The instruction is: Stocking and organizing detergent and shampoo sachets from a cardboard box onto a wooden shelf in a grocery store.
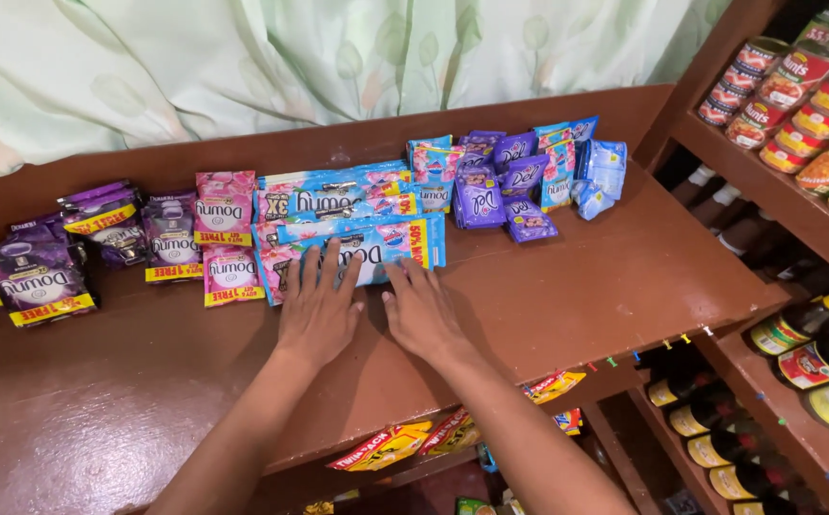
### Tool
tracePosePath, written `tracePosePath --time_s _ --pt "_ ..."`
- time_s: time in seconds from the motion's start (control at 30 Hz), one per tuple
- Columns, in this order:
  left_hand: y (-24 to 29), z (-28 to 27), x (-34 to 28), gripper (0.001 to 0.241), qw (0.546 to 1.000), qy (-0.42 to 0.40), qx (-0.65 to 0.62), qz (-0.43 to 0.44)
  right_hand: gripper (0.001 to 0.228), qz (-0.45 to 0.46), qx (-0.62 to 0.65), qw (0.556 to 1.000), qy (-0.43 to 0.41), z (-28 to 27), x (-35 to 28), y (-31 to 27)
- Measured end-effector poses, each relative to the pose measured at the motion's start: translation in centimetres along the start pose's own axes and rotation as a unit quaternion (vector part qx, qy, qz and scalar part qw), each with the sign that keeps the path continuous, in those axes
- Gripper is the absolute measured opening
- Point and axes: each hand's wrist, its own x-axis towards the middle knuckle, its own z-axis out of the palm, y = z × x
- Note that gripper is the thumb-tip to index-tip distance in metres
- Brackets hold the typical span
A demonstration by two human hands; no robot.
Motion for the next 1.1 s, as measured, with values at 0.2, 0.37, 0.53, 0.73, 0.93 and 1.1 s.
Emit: tracePosePath --time_s 0.2,0.37,0.53,0.73,0.93,1.1 --pt "0.3 -0.5 0.4 0.080 1.000 0.001 -0.001 0.015 0.042 0.007 0.068 0.997 0.020 -0.7 -1.4 -0.2" --pt "0.8 -1.3 1.4 0.085 1.000 0.011 0.002 -0.003 0.028 -0.043 0.114 0.990 0.068 -1.9 -2.2 -0.2" --pt "2.2 -1.1 2.4 0.086 1.000 -0.006 -0.018 0.018 0.026 0.003 0.128 0.990 0.054 -3.5 -3.4 0.0" --pt "4.9 -1.8 3.5 0.081 0.996 0.032 -0.083 0.025 0.025 0.016 0.133 0.987 0.092 -3.6 -4.4 2.5" --pt "10.0 2.4 4.6 0.068 0.931 0.085 -0.355 0.003 0.023 0.159 0.201 0.956 0.143 -4.6 -6.9 5.5" --pt "18.3 2.7 6.0 0.055 0.872 0.069 -0.483 0.023 0.023 0.268 0.246 0.900 0.241 -5.9 -10.7 10.6"
